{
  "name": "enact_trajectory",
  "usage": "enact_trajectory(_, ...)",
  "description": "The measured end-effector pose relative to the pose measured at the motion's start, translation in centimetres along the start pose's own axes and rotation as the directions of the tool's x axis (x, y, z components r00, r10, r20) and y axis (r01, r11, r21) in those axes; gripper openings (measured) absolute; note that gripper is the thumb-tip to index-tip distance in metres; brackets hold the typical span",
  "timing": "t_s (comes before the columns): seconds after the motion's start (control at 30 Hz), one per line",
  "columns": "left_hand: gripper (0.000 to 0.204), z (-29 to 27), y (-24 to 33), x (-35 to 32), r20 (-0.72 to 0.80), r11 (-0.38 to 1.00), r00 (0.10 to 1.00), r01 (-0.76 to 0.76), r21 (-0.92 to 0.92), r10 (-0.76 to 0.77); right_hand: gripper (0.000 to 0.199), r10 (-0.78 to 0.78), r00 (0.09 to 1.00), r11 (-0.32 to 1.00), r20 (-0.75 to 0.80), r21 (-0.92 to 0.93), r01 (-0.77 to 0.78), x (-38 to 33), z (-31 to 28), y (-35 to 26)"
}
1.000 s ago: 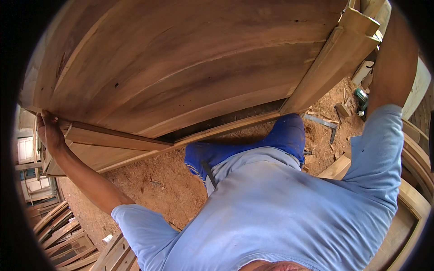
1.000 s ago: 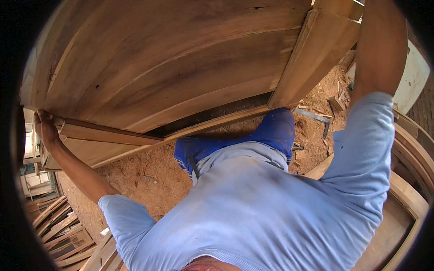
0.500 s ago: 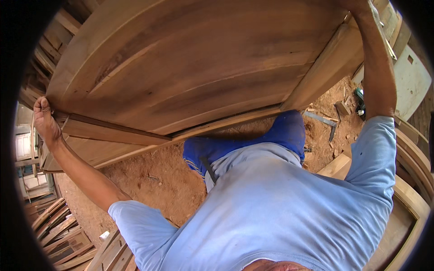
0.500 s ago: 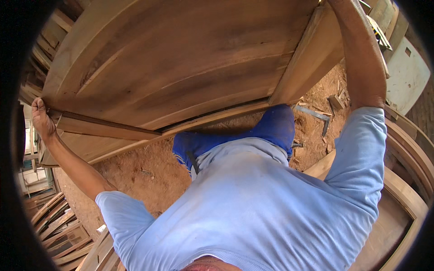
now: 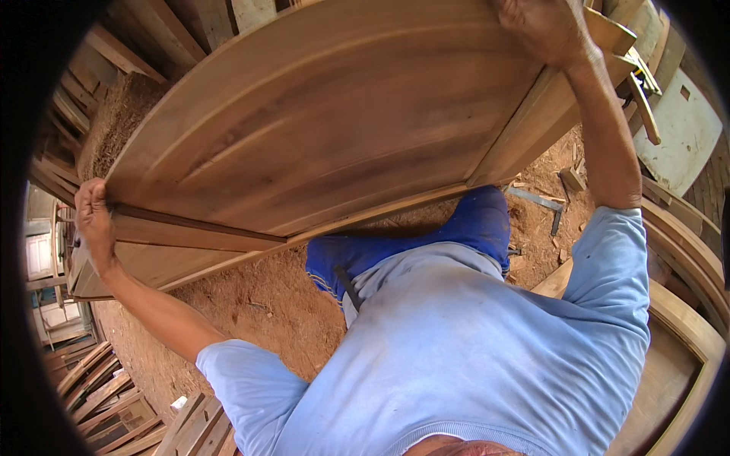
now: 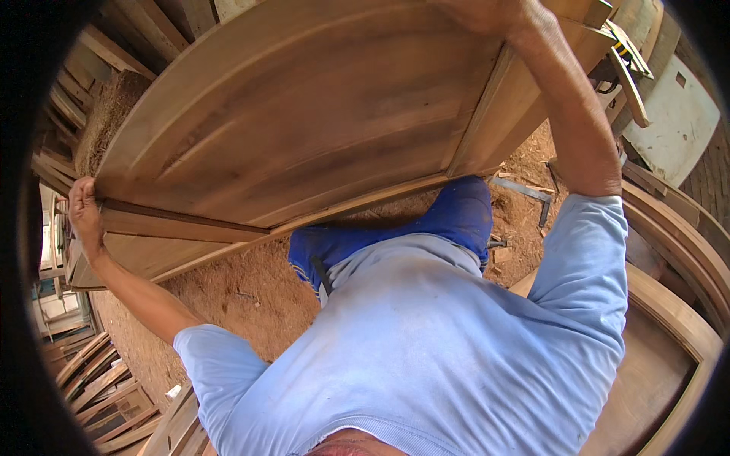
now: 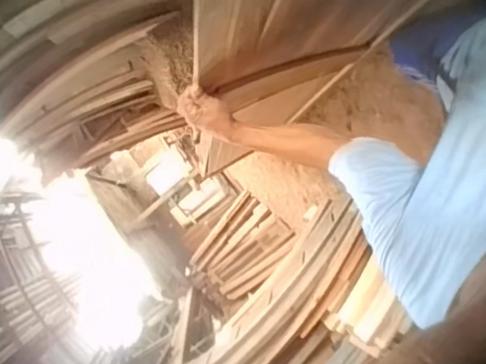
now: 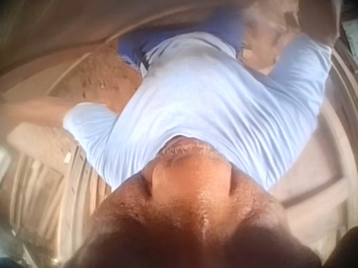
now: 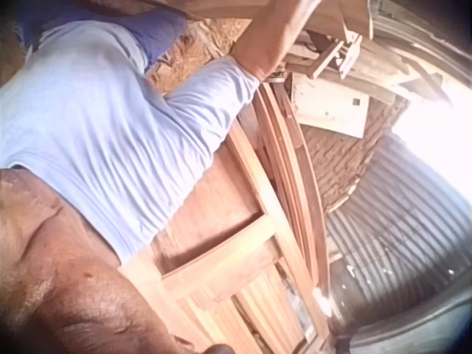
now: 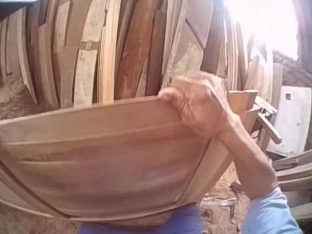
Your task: The person assembles components of a wooden door by hand, fitting panels into frame slots, using a hammer to tap pieces into place, and adjusting the fit with a scraper and a small wooden block.
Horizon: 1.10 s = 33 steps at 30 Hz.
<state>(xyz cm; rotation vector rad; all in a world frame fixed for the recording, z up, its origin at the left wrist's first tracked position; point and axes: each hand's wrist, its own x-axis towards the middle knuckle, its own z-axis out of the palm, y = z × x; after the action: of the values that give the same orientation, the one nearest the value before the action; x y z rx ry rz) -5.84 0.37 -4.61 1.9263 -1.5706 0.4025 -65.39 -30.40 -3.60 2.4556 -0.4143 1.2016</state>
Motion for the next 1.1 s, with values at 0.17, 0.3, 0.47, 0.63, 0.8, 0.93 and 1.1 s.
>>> enact_trajectory(0.17, 0.027, 1.8, 3.3, -1.8, 0.026, 0.894, 0.958, -0.276, 0.352, 0.286, 0.036, 0.053, 0.983, 0.998, 0.175, 0.022, -0.058, -3.4, 0.6, -1.4)
enact_trajectory(0.3, 0.033, 1.9, 4.9, -1.5, -0.065, 0.883, 0.956, -0.236, 0.406, 0.285, 0.022, 0.153, 0.962, 0.987, 0.227, 0.014, -0.161, -4.8, 0.5, -1.4)
enact_trajectory(0.47, 0.042, 4.0, 10.3, -2.1, -0.359, 0.888, 0.873, -0.156, 0.433, 0.329, 0.012, 0.339, 0.883, 0.933, -0.325, 0.234, -0.272, -5.6, -3.4, 0.5)
enact_trajectory(0.63, 0.045, 5.7, 18.0, -1.3, -0.311, 0.861, 0.835, -0.322, 0.394, 0.454, 0.029, 0.554, 0.709, 0.740, -0.436, -0.134, -0.659, -11.4, -12.9, 7.4)
enact_trajectory(0.8, 0.047, 11.5, 21.4, -1.5, -0.097, 0.891, 0.924, -0.323, 0.320, 0.370, 0.044, 0.842, 0.536, 0.287, -0.056, -0.795, -0.535, -20.3, -14.9, 13.4)
enact_trajectory(0.93, 0.050, 12.3, 22.0, -1.9, -0.141, 0.921, 0.929, -0.300, 0.250, 0.341, 0.052, 0.965, 0.210, 0.260, 0.157, -0.682, -0.684, -23.0, -14.2, 13.6)
enact_trajectory(1.1, 0.043, 12.9, 21.9, -1.6, -0.175, 0.912, 0.908, -0.339, 0.232, 0.382, 0.054, 0.979, 0.192, 0.191, 0.073, -0.668, -0.719, -24.1, -13.1, 13.1)
